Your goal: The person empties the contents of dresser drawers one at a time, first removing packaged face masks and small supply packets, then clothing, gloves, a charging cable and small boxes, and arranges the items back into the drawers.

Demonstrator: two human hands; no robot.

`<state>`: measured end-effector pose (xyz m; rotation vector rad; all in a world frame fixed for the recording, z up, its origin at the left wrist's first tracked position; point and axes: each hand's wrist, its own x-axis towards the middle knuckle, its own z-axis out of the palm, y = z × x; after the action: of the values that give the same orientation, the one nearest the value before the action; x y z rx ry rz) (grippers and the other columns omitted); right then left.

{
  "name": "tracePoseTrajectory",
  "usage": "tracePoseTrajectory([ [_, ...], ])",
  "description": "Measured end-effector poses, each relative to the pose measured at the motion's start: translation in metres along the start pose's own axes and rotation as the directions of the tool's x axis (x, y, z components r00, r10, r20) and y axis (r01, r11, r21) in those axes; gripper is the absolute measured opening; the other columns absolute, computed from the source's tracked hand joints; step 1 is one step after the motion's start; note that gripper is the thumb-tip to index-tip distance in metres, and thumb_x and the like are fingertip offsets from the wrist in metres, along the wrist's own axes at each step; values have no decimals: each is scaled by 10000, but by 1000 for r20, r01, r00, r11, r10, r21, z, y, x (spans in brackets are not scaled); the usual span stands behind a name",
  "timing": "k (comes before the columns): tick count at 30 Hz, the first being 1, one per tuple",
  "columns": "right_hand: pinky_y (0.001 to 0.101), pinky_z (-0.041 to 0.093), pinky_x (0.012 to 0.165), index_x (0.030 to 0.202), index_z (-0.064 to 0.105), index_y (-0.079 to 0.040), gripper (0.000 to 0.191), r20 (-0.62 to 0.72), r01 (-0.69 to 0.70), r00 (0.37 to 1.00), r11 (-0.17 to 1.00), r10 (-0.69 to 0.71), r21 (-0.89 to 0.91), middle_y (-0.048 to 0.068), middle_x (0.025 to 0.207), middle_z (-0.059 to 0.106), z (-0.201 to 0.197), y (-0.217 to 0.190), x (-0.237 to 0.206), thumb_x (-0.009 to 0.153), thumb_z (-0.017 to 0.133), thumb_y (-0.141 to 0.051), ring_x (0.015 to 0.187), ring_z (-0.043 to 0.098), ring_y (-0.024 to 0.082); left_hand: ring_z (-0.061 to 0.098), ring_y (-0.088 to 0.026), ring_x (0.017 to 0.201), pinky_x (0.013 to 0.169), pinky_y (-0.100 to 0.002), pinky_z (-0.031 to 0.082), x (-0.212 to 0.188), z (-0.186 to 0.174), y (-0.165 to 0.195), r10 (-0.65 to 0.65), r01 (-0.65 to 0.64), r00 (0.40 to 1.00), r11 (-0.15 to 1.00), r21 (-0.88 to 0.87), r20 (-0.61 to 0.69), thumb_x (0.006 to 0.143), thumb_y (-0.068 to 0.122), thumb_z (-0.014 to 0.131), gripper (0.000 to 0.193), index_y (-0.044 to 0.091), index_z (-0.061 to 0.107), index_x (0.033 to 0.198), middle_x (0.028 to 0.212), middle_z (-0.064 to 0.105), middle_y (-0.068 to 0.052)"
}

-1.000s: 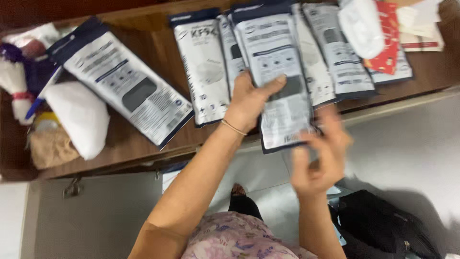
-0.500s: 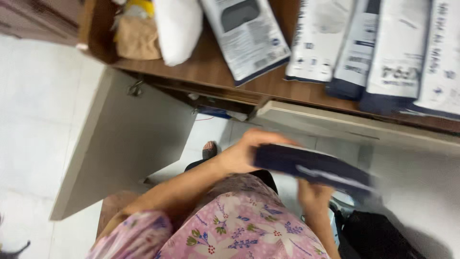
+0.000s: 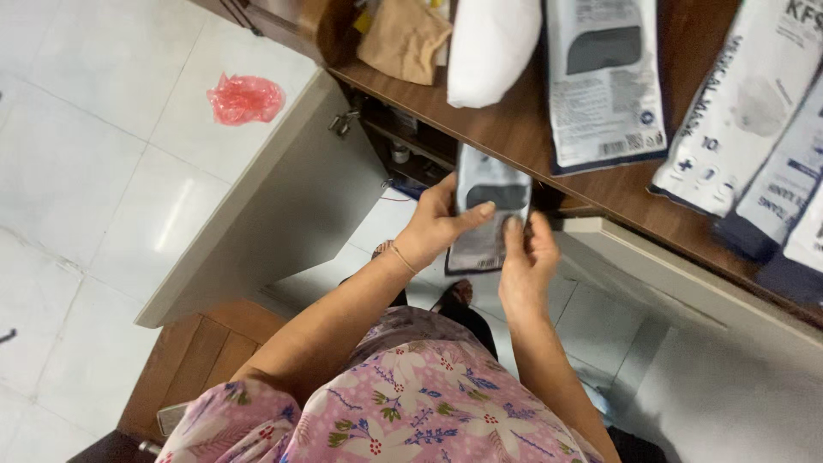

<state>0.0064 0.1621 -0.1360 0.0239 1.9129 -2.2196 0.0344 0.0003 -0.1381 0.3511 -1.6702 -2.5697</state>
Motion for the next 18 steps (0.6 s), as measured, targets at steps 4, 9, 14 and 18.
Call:
tracePoseTrajectory([
  [4, 240, 487, 830, 1209, 650, 10, 194, -53, 83, 995, 996, -84, -22, 8, 1043, 676, 31, 7, 40, 1051, 642, -102, 931, 590, 71, 628, -123, 1062, 942, -284, 527, 4, -10, 24, 109, -109, 994, 994, 8, -32, 919, 88, 767, 481, -45, 551, 1328, 1170, 690, -73],
  [9, 318, 508, 1029, 1267, 574, 54, 329, -76, 221, 972, 975, -223, -33, 94, 1294, 626, 64, 19, 96, 981, 691, -57, 1173, 621, 167, 725, -189, 901, 778, -359, 618, 32, -20, 32, -29, -19, 977, 975, -222, -212, 968, 82, 662, 346, -51, 575, 1275, 1082, 731, -117],
  [14, 363, 504, 1037, 1294, 571, 58, 323, 93, 344, 939, 907, -332, -244, 137, 1325, 601, 68, 27, 109, 1027, 670, -94, 1204, 605, 233, 726, -229, 824, 757, -384, 621, 82, -25, 25, -42, -109, 940, 903, -415, -338, 957, -14, 600, 216, -74, 618, 1164, 1005, 741, -160],
  [18, 372, 514, 1044, 1290, 598, 53, 300, 128, 448, 887, 762, -443, -468, 141, 1310, 646, 71, 45, 122, 1037, 632, -103, 1192, 638, 232, 683, -212, 867, 752, -379, 571, 109, -20, 14, -71, -187, 874, 863, -468, -480, 968, -37, 630, 137, -110, 652, 1081, 1033, 725, -153],
])
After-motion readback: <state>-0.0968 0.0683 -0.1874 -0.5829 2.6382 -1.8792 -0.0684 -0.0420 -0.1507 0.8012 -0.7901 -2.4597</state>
